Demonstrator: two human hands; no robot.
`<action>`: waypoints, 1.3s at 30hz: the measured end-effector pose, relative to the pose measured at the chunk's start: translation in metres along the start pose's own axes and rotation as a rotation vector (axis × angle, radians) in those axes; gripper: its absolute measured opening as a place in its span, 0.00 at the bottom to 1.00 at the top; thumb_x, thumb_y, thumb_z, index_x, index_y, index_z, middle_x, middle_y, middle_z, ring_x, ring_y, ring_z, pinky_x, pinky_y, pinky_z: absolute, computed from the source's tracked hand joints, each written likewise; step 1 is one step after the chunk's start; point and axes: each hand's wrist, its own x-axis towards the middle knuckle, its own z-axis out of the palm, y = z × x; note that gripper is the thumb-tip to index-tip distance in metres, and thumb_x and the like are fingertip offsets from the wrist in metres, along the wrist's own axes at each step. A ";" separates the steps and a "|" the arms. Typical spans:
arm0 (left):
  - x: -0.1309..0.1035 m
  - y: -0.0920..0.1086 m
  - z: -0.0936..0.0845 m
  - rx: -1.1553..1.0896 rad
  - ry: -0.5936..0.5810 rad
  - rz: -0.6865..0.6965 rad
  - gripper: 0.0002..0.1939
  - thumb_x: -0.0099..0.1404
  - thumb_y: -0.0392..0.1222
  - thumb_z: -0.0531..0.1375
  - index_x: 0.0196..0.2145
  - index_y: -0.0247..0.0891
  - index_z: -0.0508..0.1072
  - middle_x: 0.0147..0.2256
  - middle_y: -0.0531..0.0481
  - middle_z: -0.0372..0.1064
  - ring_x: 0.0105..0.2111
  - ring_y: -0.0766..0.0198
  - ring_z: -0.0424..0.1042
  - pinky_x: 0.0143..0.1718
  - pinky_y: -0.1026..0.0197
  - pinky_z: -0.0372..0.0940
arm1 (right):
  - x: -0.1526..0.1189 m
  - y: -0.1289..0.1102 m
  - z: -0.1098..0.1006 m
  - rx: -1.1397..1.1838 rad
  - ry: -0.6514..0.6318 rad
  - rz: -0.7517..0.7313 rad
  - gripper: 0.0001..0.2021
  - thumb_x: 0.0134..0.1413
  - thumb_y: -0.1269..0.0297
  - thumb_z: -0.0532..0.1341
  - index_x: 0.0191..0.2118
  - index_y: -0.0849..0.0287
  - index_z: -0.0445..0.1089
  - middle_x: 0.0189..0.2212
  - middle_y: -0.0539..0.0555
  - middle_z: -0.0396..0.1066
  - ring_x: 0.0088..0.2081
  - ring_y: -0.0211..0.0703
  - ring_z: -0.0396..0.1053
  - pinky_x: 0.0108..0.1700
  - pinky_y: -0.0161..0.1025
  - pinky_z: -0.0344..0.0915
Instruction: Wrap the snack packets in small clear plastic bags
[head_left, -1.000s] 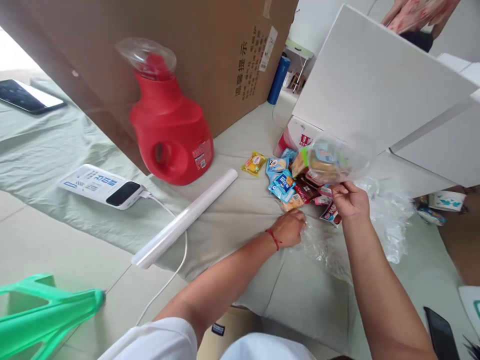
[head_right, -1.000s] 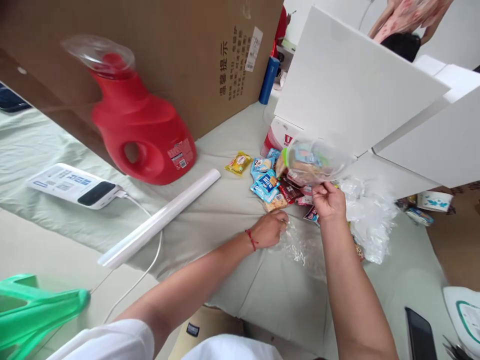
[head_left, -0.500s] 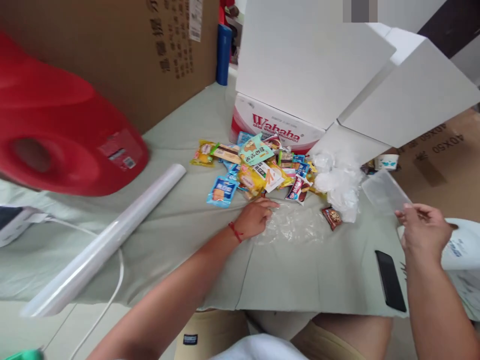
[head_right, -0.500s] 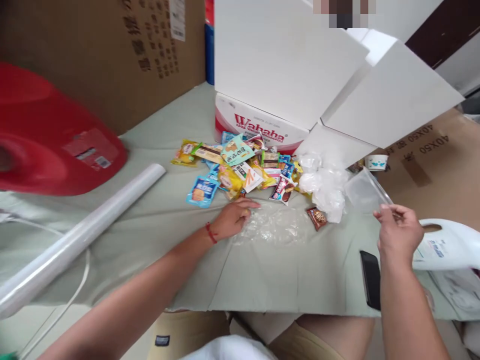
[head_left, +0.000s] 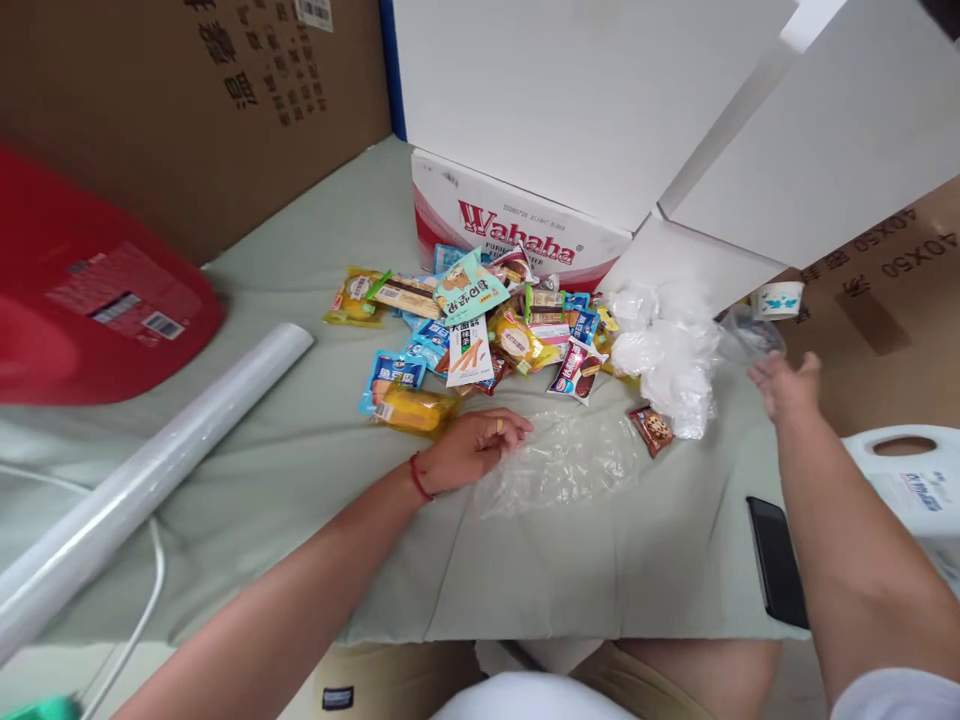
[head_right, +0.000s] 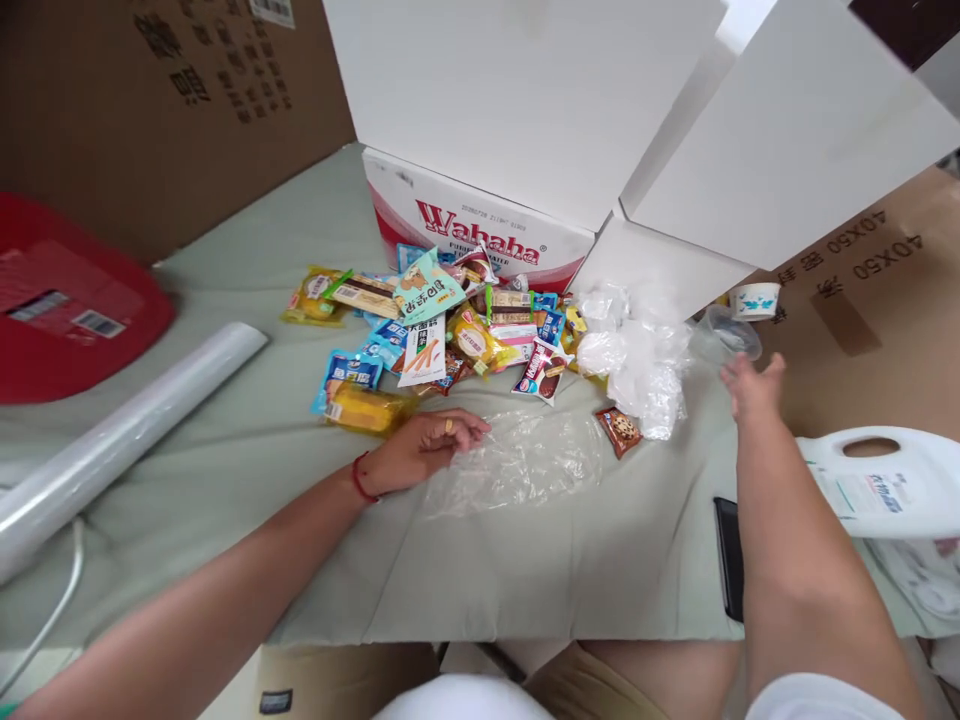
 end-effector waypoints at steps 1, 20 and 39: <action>0.000 0.000 0.000 -0.041 0.023 -0.020 0.05 0.60 0.31 0.61 0.35 0.37 0.73 0.51 0.42 0.73 0.48 0.61 0.75 0.52 0.54 0.72 | -0.001 -0.006 0.004 0.102 -0.022 0.033 0.17 0.59 0.77 0.56 0.53 0.60 0.68 0.41 0.58 0.71 0.28 0.34 0.67 0.36 0.43 0.68; -0.001 0.006 0.008 0.187 0.405 0.028 0.17 0.59 0.38 0.58 0.47 0.41 0.68 0.67 0.41 0.57 0.61 0.52 0.66 0.46 0.55 0.74 | -0.271 -0.066 0.003 0.294 -1.125 -0.762 0.34 0.62 0.51 0.65 0.70 0.49 0.58 0.64 0.61 0.62 0.55 0.49 0.69 0.49 0.44 0.71; 0.003 0.010 0.013 0.831 0.452 -0.276 0.05 0.63 0.37 0.58 0.33 0.39 0.76 0.34 0.50 0.76 0.34 0.61 0.74 0.39 0.61 0.66 | -0.401 0.016 -0.116 0.114 -0.681 -0.946 0.12 0.64 0.73 0.59 0.46 0.50 0.75 0.32 0.53 0.76 0.32 0.45 0.74 0.36 0.43 0.72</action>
